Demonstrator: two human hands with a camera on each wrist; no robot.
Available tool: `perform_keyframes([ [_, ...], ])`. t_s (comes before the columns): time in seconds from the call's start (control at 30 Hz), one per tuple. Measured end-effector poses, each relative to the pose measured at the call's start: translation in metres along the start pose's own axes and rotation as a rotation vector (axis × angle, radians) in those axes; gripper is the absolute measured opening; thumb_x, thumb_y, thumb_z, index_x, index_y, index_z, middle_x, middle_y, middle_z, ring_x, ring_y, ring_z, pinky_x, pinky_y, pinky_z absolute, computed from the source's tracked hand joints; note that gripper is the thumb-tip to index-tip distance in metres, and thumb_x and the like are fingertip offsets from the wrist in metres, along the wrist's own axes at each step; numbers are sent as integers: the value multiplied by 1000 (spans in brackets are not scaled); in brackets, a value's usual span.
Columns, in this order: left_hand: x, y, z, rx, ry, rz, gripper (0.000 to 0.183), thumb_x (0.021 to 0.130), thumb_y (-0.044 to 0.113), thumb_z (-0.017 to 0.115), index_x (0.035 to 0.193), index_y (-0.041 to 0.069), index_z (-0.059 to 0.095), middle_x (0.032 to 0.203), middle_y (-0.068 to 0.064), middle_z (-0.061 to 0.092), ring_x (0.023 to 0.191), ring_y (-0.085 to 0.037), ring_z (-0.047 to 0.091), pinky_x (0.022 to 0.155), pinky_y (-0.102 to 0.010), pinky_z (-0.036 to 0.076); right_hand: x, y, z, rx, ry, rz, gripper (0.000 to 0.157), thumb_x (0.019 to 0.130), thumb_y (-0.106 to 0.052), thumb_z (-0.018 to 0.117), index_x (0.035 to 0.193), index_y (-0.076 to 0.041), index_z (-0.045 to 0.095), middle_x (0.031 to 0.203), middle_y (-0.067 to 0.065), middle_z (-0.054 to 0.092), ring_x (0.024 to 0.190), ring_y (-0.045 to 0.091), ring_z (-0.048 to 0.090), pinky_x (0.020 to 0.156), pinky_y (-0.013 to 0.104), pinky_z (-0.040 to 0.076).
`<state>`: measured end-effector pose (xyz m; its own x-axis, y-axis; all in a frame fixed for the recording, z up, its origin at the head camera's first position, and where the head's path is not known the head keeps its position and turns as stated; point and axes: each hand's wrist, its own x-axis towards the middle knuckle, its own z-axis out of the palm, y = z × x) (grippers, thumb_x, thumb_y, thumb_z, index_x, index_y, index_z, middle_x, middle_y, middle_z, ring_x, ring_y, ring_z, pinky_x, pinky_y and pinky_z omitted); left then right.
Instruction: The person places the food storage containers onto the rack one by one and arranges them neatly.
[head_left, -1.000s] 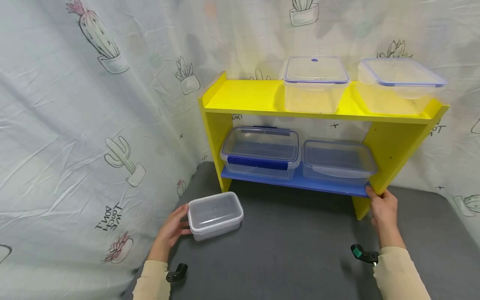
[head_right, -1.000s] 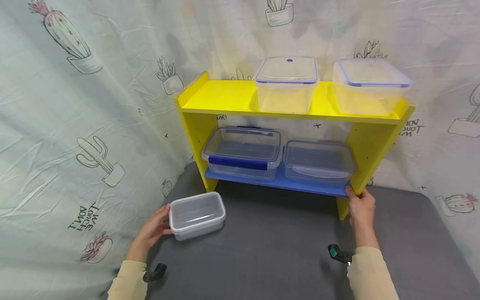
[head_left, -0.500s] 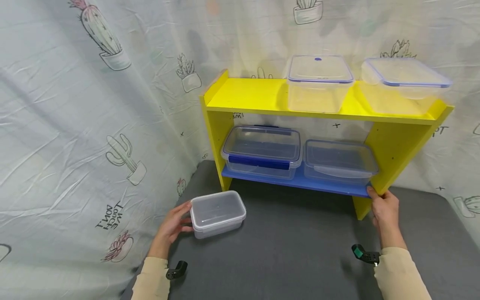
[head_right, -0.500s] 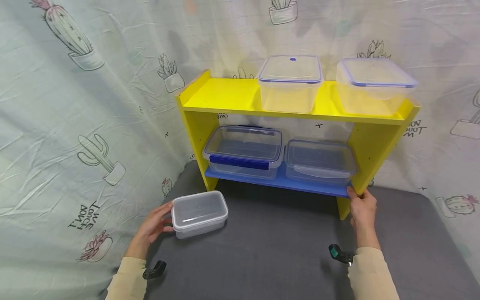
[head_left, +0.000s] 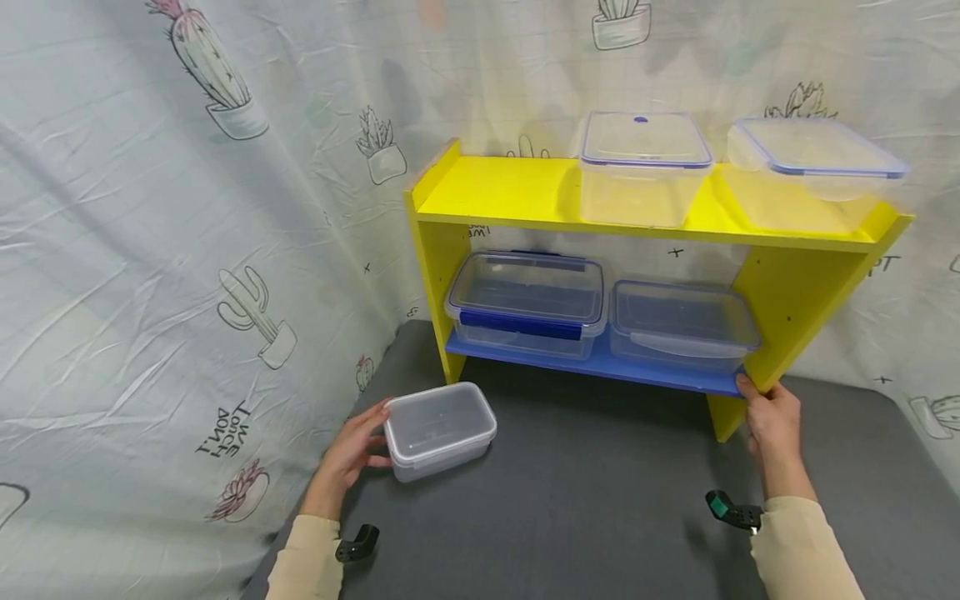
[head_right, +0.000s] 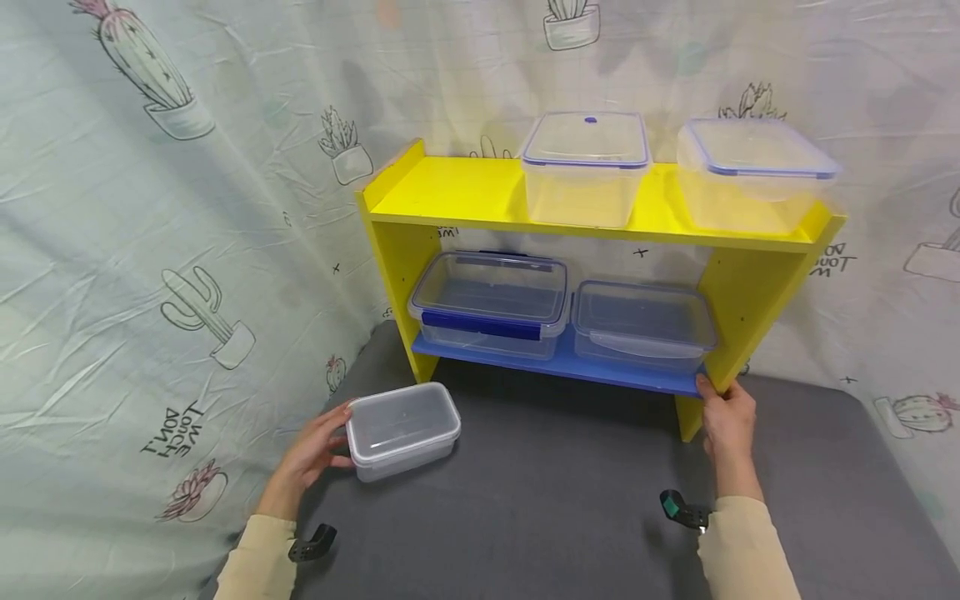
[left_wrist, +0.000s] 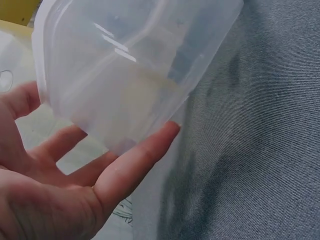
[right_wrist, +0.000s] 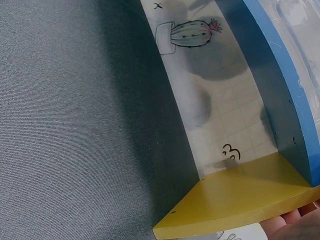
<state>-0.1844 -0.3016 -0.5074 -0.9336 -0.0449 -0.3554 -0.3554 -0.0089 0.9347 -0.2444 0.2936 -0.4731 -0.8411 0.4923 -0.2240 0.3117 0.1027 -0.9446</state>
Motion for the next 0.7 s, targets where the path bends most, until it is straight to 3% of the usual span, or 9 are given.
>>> perform_keyframes([
  [0.1, -2, 1, -1, -9, -66, -7, 58, 100, 37, 50, 152, 16, 33, 154, -16, 32, 107, -29, 57, 71, -50, 57, 0, 1, 1, 9, -2, 5, 59, 97, -41, 54, 145, -8, 43, 100, -15, 46, 99, 15, 41, 101, 39, 32],
  [0.2, -4, 1, -1, -14, -81, -5, 58, 100, 33, 47, 152, 12, 32, 151, -19, 33, 105, -29, 57, 70, -50, 57, 0, 1, 1, 12, -5, 11, 60, 97, -41, 54, 146, -9, 42, 100, -13, 46, 98, 16, 40, 95, 37, 33],
  [0.3, -6, 0, 1, -31, -42, -3, 56, 99, 30, 48, 150, 8, 36, 149, -17, 36, 107, -30, 56, 68, -50, 57, 0, 1, 1, 11, -9, 21, 61, 97, -42, 53, 146, -8, 41, 100, -11, 45, 98, 18, 39, 91, 36, 32],
  [0.5, -9, -3, 7, -45, 19, 18, 53, 100, 28, 48, 148, 6, 39, 150, -15, 38, 121, -37, 50, 66, -52, 57, 0, 1, 2, 14, -16, 33, 62, 97, -43, 53, 147, -9, 40, 103, -12, 46, 107, 22, 40, 106, 44, 31],
  [0.7, -12, -1, 15, -103, 58, 45, 50, 99, 25, 50, 144, 3, 43, 135, -11, 47, 112, -34, 56, 63, -55, 56, -1, 1, 1, -3, -6, 27, 61, 97, -43, 53, 146, -10, 42, 102, -12, 45, 103, 21, 39, 99, 41, 32],
])
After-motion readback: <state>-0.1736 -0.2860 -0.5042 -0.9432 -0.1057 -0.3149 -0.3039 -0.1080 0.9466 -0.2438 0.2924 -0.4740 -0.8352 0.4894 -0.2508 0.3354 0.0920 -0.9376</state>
